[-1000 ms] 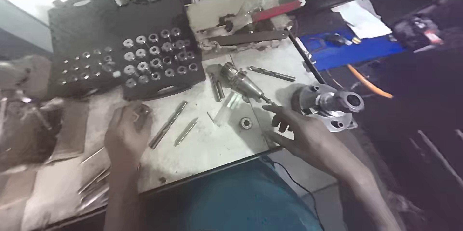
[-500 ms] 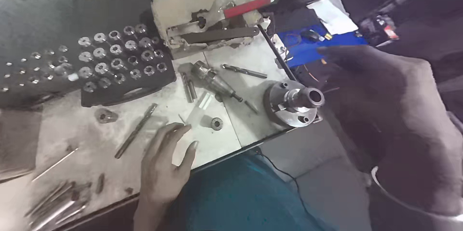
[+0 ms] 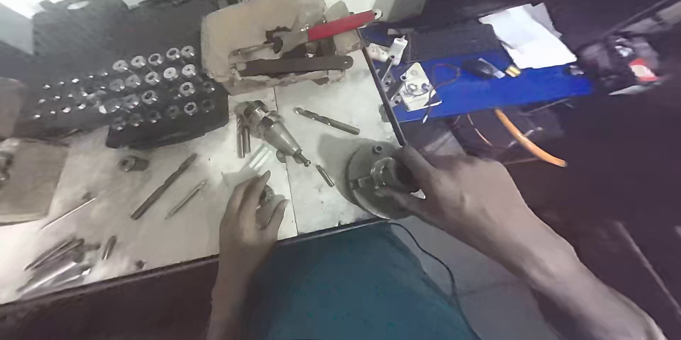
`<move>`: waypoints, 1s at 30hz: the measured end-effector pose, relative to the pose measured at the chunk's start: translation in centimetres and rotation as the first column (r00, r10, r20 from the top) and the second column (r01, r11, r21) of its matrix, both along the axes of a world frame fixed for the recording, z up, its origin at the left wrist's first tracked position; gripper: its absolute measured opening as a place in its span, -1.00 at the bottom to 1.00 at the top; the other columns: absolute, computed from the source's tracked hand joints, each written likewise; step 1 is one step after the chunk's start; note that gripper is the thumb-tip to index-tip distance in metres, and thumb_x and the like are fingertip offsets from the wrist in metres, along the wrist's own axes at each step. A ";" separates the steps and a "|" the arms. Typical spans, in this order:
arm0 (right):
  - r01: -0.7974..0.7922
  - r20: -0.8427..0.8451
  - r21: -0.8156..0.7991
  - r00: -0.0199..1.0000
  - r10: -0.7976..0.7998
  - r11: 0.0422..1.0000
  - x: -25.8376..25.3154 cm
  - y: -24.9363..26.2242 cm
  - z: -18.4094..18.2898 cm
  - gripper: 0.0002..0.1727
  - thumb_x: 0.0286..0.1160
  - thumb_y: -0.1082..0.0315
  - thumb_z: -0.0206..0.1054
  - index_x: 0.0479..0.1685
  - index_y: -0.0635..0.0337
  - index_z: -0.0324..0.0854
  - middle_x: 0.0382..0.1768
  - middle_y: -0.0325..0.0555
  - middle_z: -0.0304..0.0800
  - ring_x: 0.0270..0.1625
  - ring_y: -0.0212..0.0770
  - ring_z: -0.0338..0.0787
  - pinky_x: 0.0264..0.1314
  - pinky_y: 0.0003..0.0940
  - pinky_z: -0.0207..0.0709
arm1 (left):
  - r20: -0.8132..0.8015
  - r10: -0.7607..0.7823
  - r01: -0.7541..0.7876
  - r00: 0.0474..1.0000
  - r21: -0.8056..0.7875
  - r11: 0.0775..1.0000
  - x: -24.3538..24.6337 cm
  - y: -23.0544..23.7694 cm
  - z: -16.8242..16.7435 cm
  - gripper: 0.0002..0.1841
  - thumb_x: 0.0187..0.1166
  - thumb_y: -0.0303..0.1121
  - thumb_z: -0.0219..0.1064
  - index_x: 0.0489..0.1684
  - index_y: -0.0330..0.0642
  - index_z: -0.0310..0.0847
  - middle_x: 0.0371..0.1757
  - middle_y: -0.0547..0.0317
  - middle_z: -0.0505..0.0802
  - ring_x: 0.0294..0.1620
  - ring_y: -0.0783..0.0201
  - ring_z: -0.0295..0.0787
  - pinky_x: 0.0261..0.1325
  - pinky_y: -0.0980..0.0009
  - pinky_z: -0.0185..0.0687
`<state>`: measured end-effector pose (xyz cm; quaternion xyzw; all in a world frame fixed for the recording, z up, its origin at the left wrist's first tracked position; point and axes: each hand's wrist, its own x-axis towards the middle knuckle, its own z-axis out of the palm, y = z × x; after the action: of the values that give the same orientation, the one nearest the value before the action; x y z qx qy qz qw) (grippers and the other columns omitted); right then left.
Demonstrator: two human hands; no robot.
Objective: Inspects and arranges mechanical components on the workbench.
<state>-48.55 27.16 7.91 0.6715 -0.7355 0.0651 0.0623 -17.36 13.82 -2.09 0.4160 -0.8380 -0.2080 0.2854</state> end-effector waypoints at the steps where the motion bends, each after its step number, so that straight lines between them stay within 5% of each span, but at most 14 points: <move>1: -0.080 -0.028 0.006 0.996 0.081 0.997 -0.3 0.0 -0.1 -0.38 0.46 -0.31 0.22 0.00 0.10 0.73 -0.55 -0.02 0.69 -0.62 0.11 0.71 -0.72 0.02 0.45 | 0.011 0.025 -0.025 1.000 0.005 1.000 -0.2 0.3 0.0 -0.39 0.42 -0.02 0.51 0.45 -0.09 0.66 0.19 0.05 0.78 -0.02 0.36 0.75 -0.05 0.41 0.74; 3: -0.307 0.030 0.086 0.952 0.305 0.948 -1.4 -0.1 0.7 -0.68 0.53 0.05 0.26 0.08 -0.01 0.71 -0.17 0.07 0.76 -0.27 0.17 0.80 -0.48 0.02 0.59 | 0.045 0.077 -0.077 0.996 0.002 0.997 -0.6 0.5 0.0 -0.41 0.41 -0.04 0.51 0.43 -0.11 0.67 0.16 0.03 0.80 -0.03 0.31 0.76 -0.05 0.36 0.75; 6: -0.510 0.197 0.192 0.857 0.477 0.838 -2.7 -0.7 2.2 -0.56 0.26 0.16 0.42 0.22 -0.25 0.68 0.42 0.06 0.63 0.38 0.27 0.69 0.08 0.25 0.69 | 0.055 0.120 -0.119 0.991 -0.010 0.993 -1.0 0.5 0.1 -0.42 0.40 -0.09 0.51 0.39 -0.18 0.69 0.11 0.00 0.84 0.02 0.23 0.80 0.07 0.25 0.77; 8: -0.444 0.159 0.199 0.895 0.418 0.874 -2.5 -1.0 2.6 -0.41 0.14 -0.06 0.60 0.27 -0.20 0.66 0.35 0.12 0.66 0.19 0.28 0.79 -0.07 0.25 0.72 | 0.026 0.141 -0.141 0.990 0.016 0.990 -1.0 0.5 0.1 -0.44 0.38 -0.13 0.52 0.36 -0.19 0.70 0.05 0.09 0.85 -0.02 0.31 0.79 0.06 0.33 0.76; 10: -0.335 0.010 0.163 0.941 0.338 0.928 -1.7 -1.3 1.8 -0.42 0.25 -0.11 0.51 0.22 0.00 0.69 -0.13 0.17 0.76 -0.39 0.22 0.82 -0.60 0.09 0.60 | -0.013 0.156 -0.155 0.988 0.074 0.985 -0.7 0.6 -0.1 -0.46 0.38 -0.16 0.53 0.37 -0.15 0.70 0.04 0.16 0.85 -0.05 0.39 0.77 0.02 0.42 0.75; 11: -0.320 -0.029 0.172 0.944 0.330 0.931 -1.4 -1.4 1.5 -0.49 0.35 -0.06 0.45 0.20 0.05 0.69 -0.25 0.16 0.74 -0.52 0.19 0.78 -0.71 0.05 0.53 | -0.040 0.156 -0.152 0.987 0.091 0.984 -0.5 0.6 -0.2 -0.47 0.40 -0.17 0.53 0.36 -0.14 0.70 0.06 0.15 0.85 -0.04 0.39 0.79 0.02 0.42 0.76; 13: -0.397 -0.005 0.232 0.912 0.409 0.888 -1.4 -1.6 1.9 -0.64 0.34 0.21 0.48 0.14 0.00 0.66 -0.13 0.14 0.70 -0.38 0.18 0.81 -0.64 -0.01 0.61 | -0.100 0.140 -0.131 0.985 0.095 0.987 -0.2 0.4 -0.5 -0.50 0.42 -0.18 0.53 0.35 -0.14 0.72 0.08 0.12 0.87 -0.01 0.38 0.82 0.05 0.41 0.78; 16: -0.514 0.117 0.270 0.857 0.502 0.814 -1.6 -2.1 2.7 -0.42 -0.02 0.57 0.59 0.12 -0.12 0.72 0.15 0.13 0.71 0.05 0.29 0.79 -0.21 0.10 0.76 | -0.147 0.063 -0.058 0.987 0.033 0.998 0.0 0.0 -0.5 -0.49 0.43 -0.17 0.54 0.36 -0.16 0.71 0.08 0.13 0.90 0.04 0.34 0.83 0.15 0.37 0.77; 19: -0.519 0.229 0.278 0.853 0.469 0.808 -1.5 -2.7 3.3 -0.63 0.21 0.39 0.56 0.07 -0.11 0.77 0.24 0.08 0.73 0.22 0.28 0.75 0.05 0.19 0.74 | -0.107 -0.033 0.036 0.994 0.027 0.999 -0.5 0.0 -0.1 -0.51 0.46 -0.19 0.52 0.39 -0.11 0.71 0.10 0.17 0.92 0.10 0.28 0.84 0.25 0.28 0.74; 22: -0.228 0.139 0.416 0.973 0.186 0.880 -0.5 -2.9 4.3 -0.35 0.21 -0.13 0.63 0.34 -0.11 0.67 0.23 0.13 0.71 0.04 0.26 0.83 -0.17 0.27 0.72 | -0.031 -0.090 0.092 0.995 0.083 0.992 -0.8 -0.2 0.2 -0.51 0.50 -0.17 0.49 0.45 0.00 0.68 0.10 0.21 0.90 0.11 0.27 0.83 0.24 0.27 0.74; 25: -0.040 -0.041 0.437 0.997 0.064 0.899 0.8 -3.1 3.7 -0.46 0.40 -0.15 0.39 0.20 0.04 0.65 -0.39 0.14 0.78 -0.45 0.28 0.81 -0.57 0.25 0.57 | -0.028 -0.116 0.118 0.993 0.107 0.987 -0.6 -0.6 0.4 -0.43 0.46 -0.09 0.52 0.50 0.01 0.64 0.16 0.19 0.89 0.18 0.24 0.81 0.27 0.25 0.73; 28: -0.181 0.044 0.443 0.983 0.181 0.878 0.8 -2.7 3.7 -0.65 0.55 0.10 0.37 0.15 0.11 0.70 -0.16 0.18 0.76 -0.24 0.28 0.84 -0.41 0.24 0.67 | -0.096 -0.123 0.133 0.988 0.104 0.986 0.8 -0.7 0.5 -0.38 0.43 0.00 0.53 0.50 -0.01 0.64 0.26 0.06 0.83 0.22 0.23 0.79 0.25 0.27 0.76; 30: -0.313 0.121 0.416 0.950 0.289 0.854 0.4 -2.4 3.7 -0.74 0.41 0.39 0.40 0.07 0.05 0.73 0.09 0.19 0.74 0.05 0.33 0.81 -0.15 0.25 0.72 | -0.199 -0.128 0.147 0.972 0.085 0.985 2.2 -1.0 0.8 -0.46 0.46 -0.01 0.52 0.39 -0.03 0.70 0.14 0.06 0.81 -0.01 0.34 0.78 -0.07 0.44 0.76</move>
<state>-48.10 24.71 11.60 0.7732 -0.6189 -0.0716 -0.1184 -15.16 12.87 -1.31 0.3484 -0.8219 -0.3078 0.3291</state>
